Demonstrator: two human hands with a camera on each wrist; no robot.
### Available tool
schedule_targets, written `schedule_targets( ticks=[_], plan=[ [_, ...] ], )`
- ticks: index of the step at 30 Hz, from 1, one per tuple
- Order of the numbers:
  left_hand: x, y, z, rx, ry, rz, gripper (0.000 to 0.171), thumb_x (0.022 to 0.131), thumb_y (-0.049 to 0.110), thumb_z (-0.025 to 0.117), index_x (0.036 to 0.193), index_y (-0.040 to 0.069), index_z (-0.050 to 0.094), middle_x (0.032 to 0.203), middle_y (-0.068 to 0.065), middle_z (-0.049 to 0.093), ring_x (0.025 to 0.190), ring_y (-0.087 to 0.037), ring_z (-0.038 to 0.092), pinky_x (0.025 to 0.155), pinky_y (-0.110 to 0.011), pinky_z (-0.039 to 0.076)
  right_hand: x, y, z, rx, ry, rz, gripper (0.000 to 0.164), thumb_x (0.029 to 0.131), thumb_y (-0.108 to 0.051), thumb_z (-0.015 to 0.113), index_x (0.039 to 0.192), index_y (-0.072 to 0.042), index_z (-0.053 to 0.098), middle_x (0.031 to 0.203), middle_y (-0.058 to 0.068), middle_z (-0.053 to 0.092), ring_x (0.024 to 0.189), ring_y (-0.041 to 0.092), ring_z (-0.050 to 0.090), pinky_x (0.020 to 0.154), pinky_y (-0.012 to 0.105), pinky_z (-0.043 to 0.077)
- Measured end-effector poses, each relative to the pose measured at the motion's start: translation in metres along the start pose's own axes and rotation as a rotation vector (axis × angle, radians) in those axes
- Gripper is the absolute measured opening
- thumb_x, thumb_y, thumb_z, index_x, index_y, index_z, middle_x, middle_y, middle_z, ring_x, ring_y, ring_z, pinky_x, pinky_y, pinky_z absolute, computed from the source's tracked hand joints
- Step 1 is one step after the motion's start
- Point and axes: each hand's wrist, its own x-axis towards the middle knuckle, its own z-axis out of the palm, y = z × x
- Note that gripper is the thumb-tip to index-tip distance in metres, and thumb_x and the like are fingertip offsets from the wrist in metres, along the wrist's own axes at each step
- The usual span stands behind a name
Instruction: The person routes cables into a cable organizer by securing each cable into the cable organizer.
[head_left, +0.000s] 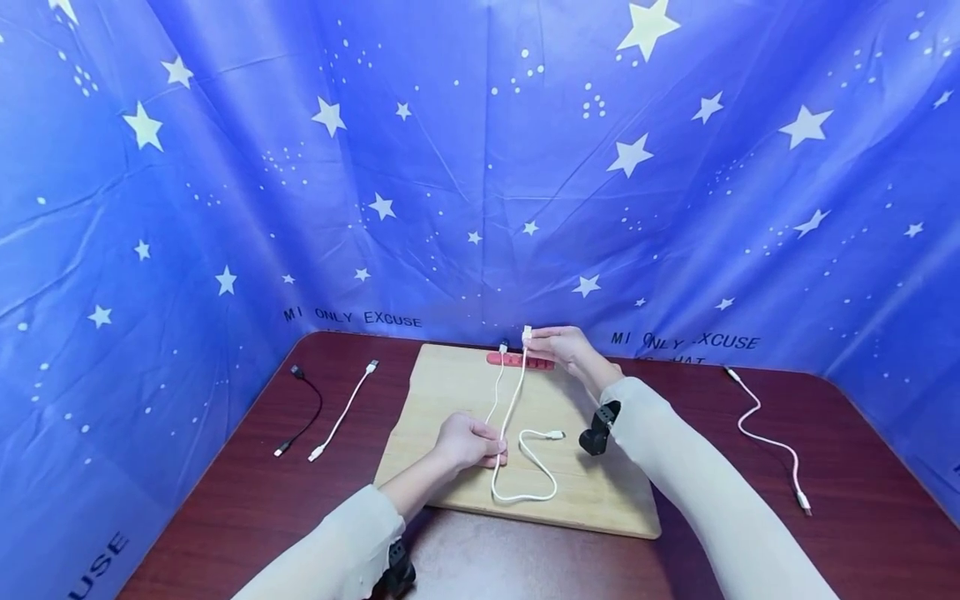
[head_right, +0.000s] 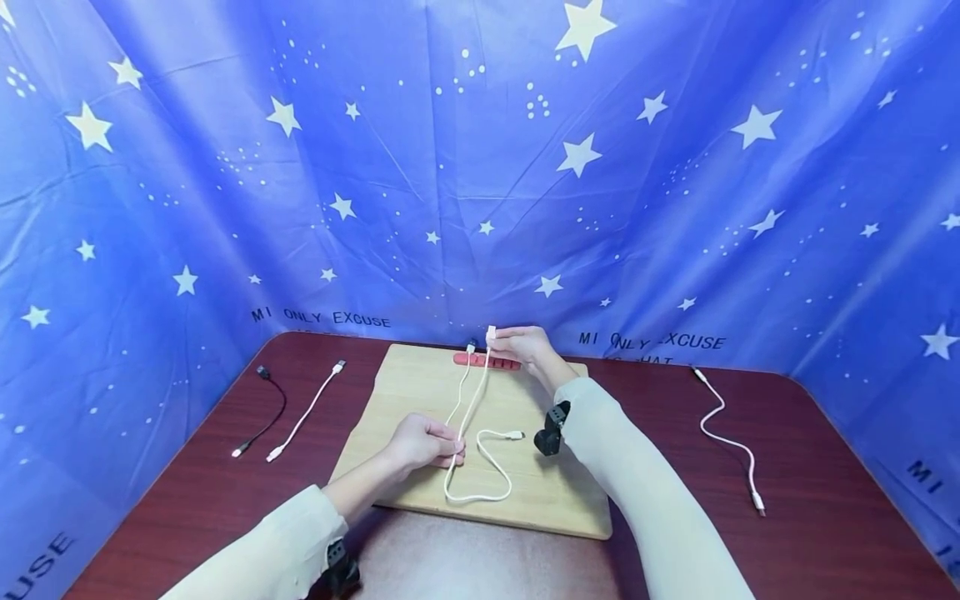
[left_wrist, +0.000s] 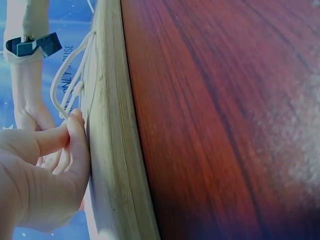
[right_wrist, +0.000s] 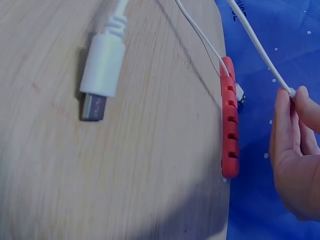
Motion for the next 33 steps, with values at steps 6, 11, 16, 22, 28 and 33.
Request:
schedule_targets(
  ticks=[6,11,16,22,28,33],
  plan=[
    [0.0,-0.001,-0.001,0.003,0.008,0.002,0.016,0.081,-0.007,0.069,0.095,-0.014,0.068,0.083,-0.026,0.073,0.06,-0.01,0.069,0.06,-0.019,0.059,0.003,0.002,0.004,-0.041,0.023,0.019,0.05,0.087,0.009,0.06,0.134,0.015,0.043,0.07,-0.006,0.068,0.068,0.006,0.068,0.078,0.023,0.06],
    [0.001,-0.002,-0.008,-0.011,0.03,-0.012,0.016,0.081,-0.007,0.068,0.096,-0.014,0.068,0.083,-0.025,0.073,0.06,-0.009,0.068,0.06,-0.019,0.059,0.009,0.0,0.006,-0.046,0.007,0.04,0.052,0.088,0.011,0.057,0.136,0.015,0.039,0.073,-0.004,0.066,0.068,0.006,0.067,0.08,0.023,0.059],
    [0.004,0.001,-0.011,-0.02,0.053,-0.017,0.016,0.081,-0.006,0.069,0.096,-0.014,0.068,0.082,-0.024,0.073,0.058,-0.007,0.067,0.06,-0.018,0.059,0.015,0.0,0.007,-0.056,0.039,0.026,0.05,0.085,0.013,0.059,0.133,0.015,0.043,0.069,-0.003,0.065,0.064,0.007,0.067,0.072,0.02,0.06],
    [0.006,0.005,-0.006,-0.058,0.064,-0.003,0.018,0.081,-0.008,0.068,0.097,-0.015,0.067,0.082,-0.025,0.073,0.057,-0.008,0.067,0.06,-0.018,0.059,0.024,0.005,0.013,-0.066,0.125,0.028,0.046,0.082,0.014,0.062,0.127,0.016,0.05,0.066,-0.001,0.064,0.06,0.008,0.066,0.067,0.022,0.06],
    [0.011,0.006,0.001,-0.071,0.117,0.003,0.015,0.079,-0.01,0.068,0.093,-0.016,0.068,0.081,-0.027,0.072,0.055,-0.009,0.066,0.058,-0.019,0.058,0.035,0.012,0.019,-0.119,0.215,0.026,0.043,0.079,0.011,0.069,0.12,0.012,0.058,0.075,0.006,0.069,0.058,0.007,0.066,0.065,0.022,0.06],
    [0.012,0.01,0.005,-0.044,0.135,0.031,0.011,0.078,-0.011,0.069,0.088,-0.015,0.069,0.078,-0.026,0.072,0.055,-0.014,0.069,0.059,-0.022,0.059,0.038,0.017,0.023,-0.31,0.271,-0.02,0.039,0.076,0.002,0.076,0.113,0.007,0.066,0.095,0.017,0.073,0.065,0.005,0.066,0.068,0.019,0.059]
  ],
)
